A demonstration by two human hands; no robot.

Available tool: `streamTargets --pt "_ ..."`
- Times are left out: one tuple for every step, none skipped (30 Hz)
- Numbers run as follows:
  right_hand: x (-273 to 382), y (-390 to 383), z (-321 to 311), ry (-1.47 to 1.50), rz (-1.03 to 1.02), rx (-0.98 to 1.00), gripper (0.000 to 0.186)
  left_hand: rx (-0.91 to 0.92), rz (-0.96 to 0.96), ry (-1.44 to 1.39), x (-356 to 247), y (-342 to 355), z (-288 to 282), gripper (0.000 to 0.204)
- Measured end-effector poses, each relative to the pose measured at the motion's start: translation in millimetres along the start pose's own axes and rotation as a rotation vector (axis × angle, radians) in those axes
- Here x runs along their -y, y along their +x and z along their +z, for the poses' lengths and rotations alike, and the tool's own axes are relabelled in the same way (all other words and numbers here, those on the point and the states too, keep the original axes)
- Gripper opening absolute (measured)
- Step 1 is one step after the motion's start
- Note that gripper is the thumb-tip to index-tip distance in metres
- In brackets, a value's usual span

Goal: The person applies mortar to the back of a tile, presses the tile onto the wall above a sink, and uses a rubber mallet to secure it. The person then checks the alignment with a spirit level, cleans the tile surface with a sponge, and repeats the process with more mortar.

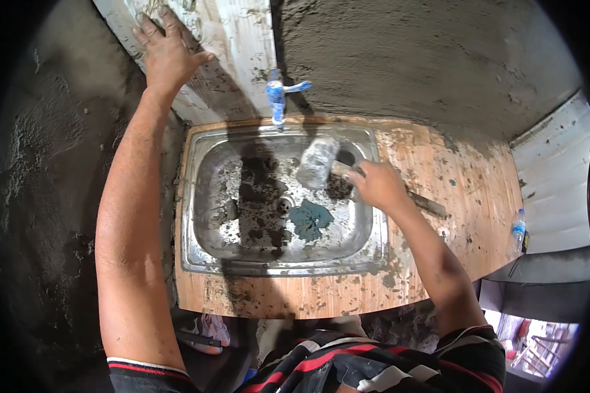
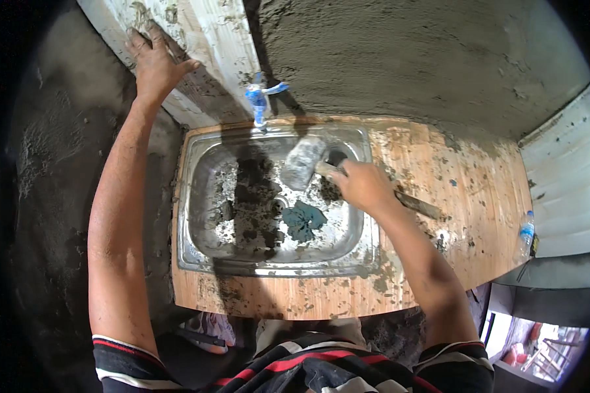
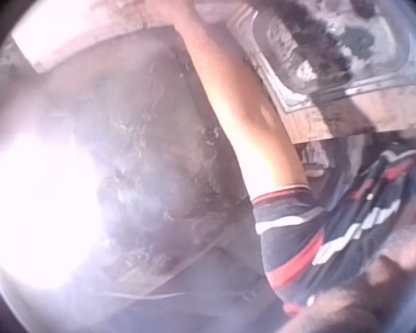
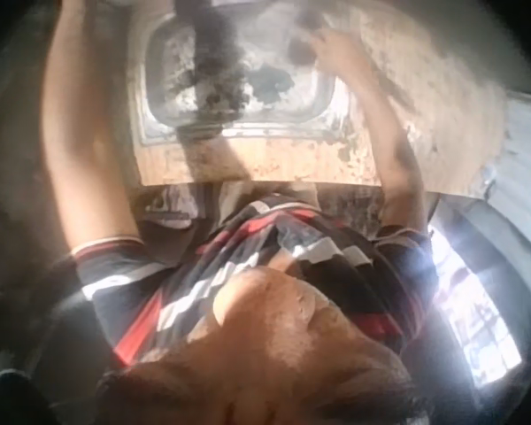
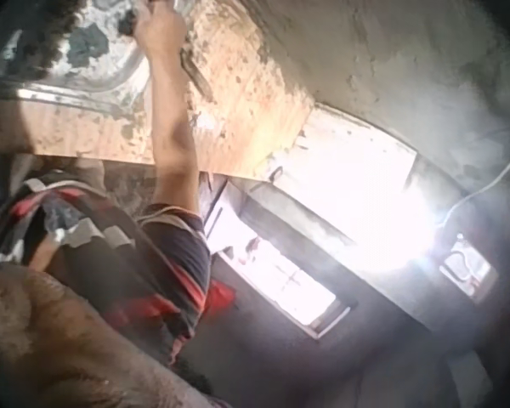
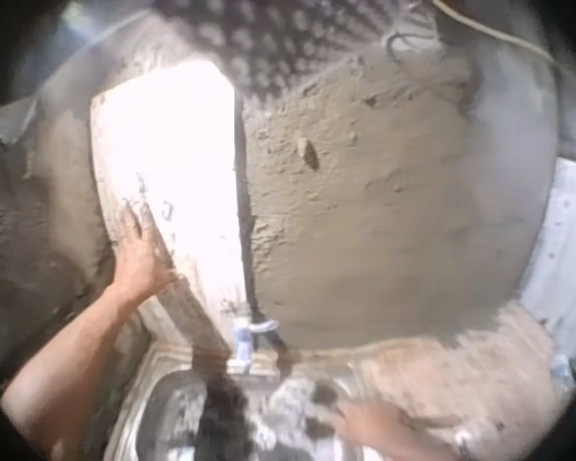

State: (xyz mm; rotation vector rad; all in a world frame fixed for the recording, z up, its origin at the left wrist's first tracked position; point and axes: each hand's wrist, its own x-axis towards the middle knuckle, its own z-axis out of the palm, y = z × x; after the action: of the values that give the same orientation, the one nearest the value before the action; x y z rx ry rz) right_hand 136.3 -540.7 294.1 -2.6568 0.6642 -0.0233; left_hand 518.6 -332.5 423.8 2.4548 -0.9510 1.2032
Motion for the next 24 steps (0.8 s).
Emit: streamTargets --pt "-14 -13 -9 0.003 0.076 0.014 0.036 -0.010 0.004 -0.011 -2 1 -3 0.127" --pt "-45 -24 -3 -0.007 0.019 -0.083 0.036 0.029 -0.009 0.014 -2 2 -7 0.125" --pt "-62 -38 -12 -0.008 0.025 -0.092 0.036 0.071 -0.021 0.042 -3 2 -10 0.123" --pt "-75 -49 -19 -0.062 0.079 -0.104 0.035 0.101 -0.040 0.069 -1 2 -13 0.120" --pt "-90 -60 -24 -0.116 0.133 -0.115 0.035 0.095 -0.035 0.071 1 1 -16 0.120" --pt "-108 -73 -27 -0.106 0.144 -0.174 0.034 0.160 -0.056 0.036 1 0 -19 0.117" --pt "-129 -85 -28 -0.096 0.154 -0.233 0.033 0.225 -0.077 0.002 2 -3 -22 0.115" --pt "-149 -97 -31 -0.094 0.154 -0.243 0.033 0.204 -0.081 -0.032 3 -8 -22 0.112" --pt "-172 -109 -32 -0.103 0.198 -0.300 0.033 0.199 -0.074 -0.035 1 -15 -20 0.112" --pt "-194 -120 -34 -0.115 0.248 -0.360 0.033 0.188 -0.135 -0.092 -5 -24 -17 0.112" --pt "-216 -128 -34 -0.115 0.259 -0.372 0.033 0.178 -0.193 -0.152 -10 -33 -16 0.112" --pt "-238 -140 -34 -0.090 0.267 -0.427 0.033 0.182 -0.197 -0.144 -12 -47 -13 0.112" --pt "-256 -152 -31 -0.074 0.283 -0.480 0.033 0.192 -0.201 -0.148 -6 -67 -9 0.113" --pt "-266 -152 -22 -0.087 0.320 -0.494 0.033 0.163 -0.070 -0.089 13 -94 -9 0.112" --pt "-268 -140 -11 -0.159 0.322 -0.468 0.030 0.229 -0.137 -0.160 35 -118 -15 0.112" --pt "-280 -149 -12 -0.253 0.347 -0.431 0.028 0.249 -0.258 -0.235 10 -150 -14 0.115" --pt "-281 -154 -14 -0.249 0.336 -0.436 0.028 0.281 -0.233 -0.221 17 -175 -19 0.116" --pt "-278 -152 -11 -0.195 0.305 -0.494 0.028 0.301 -0.212 -0.166 36 -192 -29 0.117" --pt "-277 -148 -2 -0.130 0.275 -0.546 0.028 0.428 -0.225 -0.146 31 -198 -35 0.118" --pt "-271 -149 -6 -0.121 0.319 -0.457 0.027 0.416 -0.163 -0.136 31 -207 -43 0.114" --pt "-280 -155 -3 -0.155 0.271 -0.500 0.027 0.498 -0.175 -0.168 16 -213 -48 0.110" --pt "-286 -159 1 -0.193 0.229 -0.547 0.026 0.581 -0.187 -0.209 0 -216 -56 0.107" --pt "-281 -159 5 -0.174 0.211 -0.555 0.026 0.641 -0.181 -0.353 -15 -217 -71 0.104" --pt "-279 -163 3 -0.214 0.264 -0.556 0.023 0.696 -0.166 -0.512 -32 -220 -86 0.102"
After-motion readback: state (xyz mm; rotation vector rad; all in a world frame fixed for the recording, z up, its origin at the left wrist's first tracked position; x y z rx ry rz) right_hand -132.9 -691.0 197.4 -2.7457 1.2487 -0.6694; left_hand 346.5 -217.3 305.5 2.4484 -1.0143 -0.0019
